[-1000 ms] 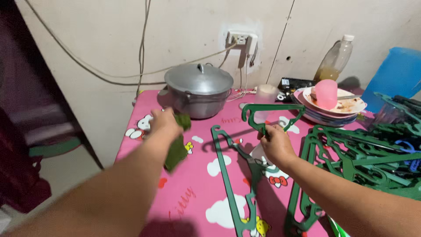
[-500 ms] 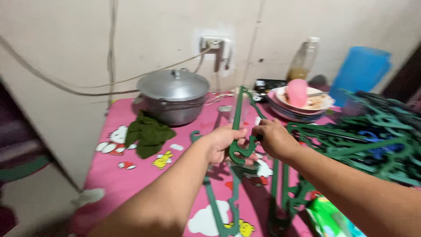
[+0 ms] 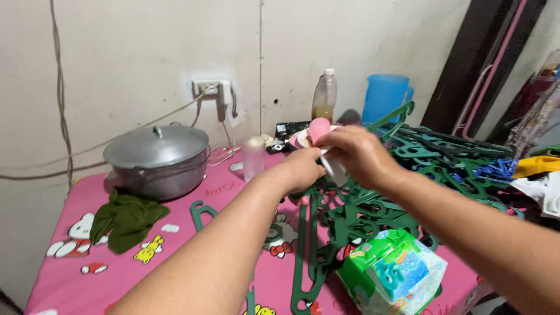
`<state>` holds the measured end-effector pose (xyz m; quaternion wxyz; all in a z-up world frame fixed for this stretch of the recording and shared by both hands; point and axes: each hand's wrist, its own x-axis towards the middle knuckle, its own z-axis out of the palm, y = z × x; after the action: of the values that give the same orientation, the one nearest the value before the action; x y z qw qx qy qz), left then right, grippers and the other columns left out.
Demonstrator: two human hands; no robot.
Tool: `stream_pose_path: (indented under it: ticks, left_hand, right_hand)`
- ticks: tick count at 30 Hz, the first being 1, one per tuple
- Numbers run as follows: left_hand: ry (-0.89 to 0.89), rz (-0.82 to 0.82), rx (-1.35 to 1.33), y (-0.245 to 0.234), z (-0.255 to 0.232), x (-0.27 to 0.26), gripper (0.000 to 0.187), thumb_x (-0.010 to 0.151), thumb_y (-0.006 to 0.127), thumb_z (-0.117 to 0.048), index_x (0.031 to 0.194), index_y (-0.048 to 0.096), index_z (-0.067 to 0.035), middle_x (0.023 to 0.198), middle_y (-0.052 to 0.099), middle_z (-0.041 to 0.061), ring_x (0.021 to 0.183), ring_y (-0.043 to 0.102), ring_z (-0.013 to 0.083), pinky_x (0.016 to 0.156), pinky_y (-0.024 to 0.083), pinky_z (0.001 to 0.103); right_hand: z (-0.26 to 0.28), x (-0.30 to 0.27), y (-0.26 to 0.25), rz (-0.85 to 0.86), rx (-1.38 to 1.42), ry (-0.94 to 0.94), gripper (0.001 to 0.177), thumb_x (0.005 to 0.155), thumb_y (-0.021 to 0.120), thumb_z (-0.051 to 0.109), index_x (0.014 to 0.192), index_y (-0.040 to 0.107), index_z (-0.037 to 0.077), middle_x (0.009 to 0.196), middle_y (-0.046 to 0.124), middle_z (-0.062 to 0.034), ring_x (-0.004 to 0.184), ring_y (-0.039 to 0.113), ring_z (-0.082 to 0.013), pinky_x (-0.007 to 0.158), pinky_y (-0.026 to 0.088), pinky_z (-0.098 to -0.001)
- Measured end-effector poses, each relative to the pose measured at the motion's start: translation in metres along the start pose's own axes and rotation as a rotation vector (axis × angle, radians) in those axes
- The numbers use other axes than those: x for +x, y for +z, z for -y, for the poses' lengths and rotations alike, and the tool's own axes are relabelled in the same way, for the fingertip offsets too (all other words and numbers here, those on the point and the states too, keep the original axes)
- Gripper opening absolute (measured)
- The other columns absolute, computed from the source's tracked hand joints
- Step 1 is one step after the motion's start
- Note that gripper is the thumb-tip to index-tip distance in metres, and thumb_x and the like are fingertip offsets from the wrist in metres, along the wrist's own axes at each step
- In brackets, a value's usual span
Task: The person removes clothes from green plastic hangers and places them on a pile. They then use a wet wipe to clean the hangers one by one, wiping the entire surface of each hanger before placing it on the table.
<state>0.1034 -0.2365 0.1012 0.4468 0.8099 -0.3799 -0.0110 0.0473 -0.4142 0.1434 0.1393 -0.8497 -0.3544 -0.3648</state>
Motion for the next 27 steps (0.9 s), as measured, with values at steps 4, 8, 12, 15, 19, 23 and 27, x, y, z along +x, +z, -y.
stream_pose_path:
  ticks: [4, 8, 12, 15, 19, 23, 27]
  left_hand:
    - [-0.343, 0.138, -0.122, -0.018, -0.028, -0.006, 0.029, 0.098, 0.056, -0.024, 0.126, 0.059, -0.016, 0.087, 0.064, 0.013, 0.044, 0.056, 0.0223, 0.036, 0.046, 0.042]
    - [-0.366, 0.197, -0.181, -0.045, -0.053, -0.026, 0.023, 0.098, 0.055, -0.02, 0.117, 0.06, -0.008, 0.09, 0.065, 0.008, 0.044, 0.057, 0.0223, 0.036, 0.045, 0.04]
    - [-0.33, 0.216, -0.233, -0.038, -0.078, -0.017, 0.017, 0.1, 0.052, -0.023, 0.112, 0.057, -0.013, 0.087, 0.069, 0.008, 0.045, 0.061, 0.0214, 0.04, 0.049, 0.039]
    - [-0.297, 0.211, -0.228, -0.037, -0.084, -0.016, 0.02, 0.103, 0.052, -0.026, 0.109, 0.059, -0.009, 0.088, 0.068, 0.009, 0.047, 0.062, 0.0202, 0.042, 0.051, 0.038]
    - [-0.431, 0.188, -0.053, -0.055, -0.082, -0.031, 0.019, 0.102, 0.052, -0.028, 0.107, 0.058, -0.011, 0.091, 0.07, 0.006, 0.049, 0.061, 0.0202, 0.041, 0.041, 0.038]
    - [-0.446, 0.21, -0.185, -0.059, -0.073, -0.044, 0.017, 0.101, 0.051, -0.023, 0.11, 0.061, -0.012, 0.092, 0.072, 0.008, 0.051, 0.066, 0.0234, 0.044, 0.051, 0.04]
    - [-0.393, 0.227, -0.214, -0.047, -0.072, -0.035, 0.019, 0.1, 0.051, -0.02, 0.113, 0.063, -0.016, 0.093, 0.07, 0.006, 0.051, 0.066, 0.0234, 0.044, 0.052, 0.039]
  right_hand:
    - [-0.065, -0.005, -0.055, 0.067, -0.175, 0.081, 0.031, 0.073, 0.071, -0.004, 0.1, 0.077, 0.01, 0.091, 0.074, -0.0113, 0.089, 0.071, -0.0279, 0.08, 0.056, -0.0398]
    - [-0.078, -0.005, -0.089, 0.063, -0.175, 0.4, 0.021, 0.086, 0.069, -0.003, 0.102, 0.077, 0.008, 0.096, 0.07, -0.0125, 0.089, 0.07, -0.0273, 0.081, 0.056, -0.039]
    - [-0.05, -0.003, -0.05, 0.11, 0.142, 0.27, 0.029, 0.083, 0.067, -0.003, 0.106, 0.075, 0.011, 0.096, 0.07, -0.01, 0.092, 0.068, -0.0267, 0.081, 0.056, -0.0364]
    - [-0.054, -0.001, -0.029, 0.037, -0.004, -0.004, 0.025, 0.076, 0.073, -0.002, 0.1, 0.073, 0.008, 0.093, 0.07, -0.0119, 0.095, 0.067, -0.0285, 0.082, 0.054, -0.0377]
    - [-0.098, -0.003, -0.073, 0.025, -0.165, 0.186, 0.027, 0.078, 0.071, -0.006, 0.102, 0.075, 0.005, 0.098, 0.072, -0.0144, 0.096, 0.067, -0.0302, 0.086, 0.054, -0.0401]
    - [-0.111, -0.012, -0.097, 0.02, 0.005, 0.56, 0.022, 0.095, 0.063, -0.002, 0.106, 0.077, 0.011, 0.107, 0.072, -0.0082, 0.096, 0.07, -0.0212, 0.087, 0.058, -0.0339]
    - [-0.073, -0.013, -0.046, 0.055, 0.284, 0.361, 0.026, 0.088, 0.066, -0.003, 0.104, 0.079, 0.012, 0.1, 0.071, -0.0087, 0.092, 0.071, -0.0221, 0.079, 0.061, -0.0357]
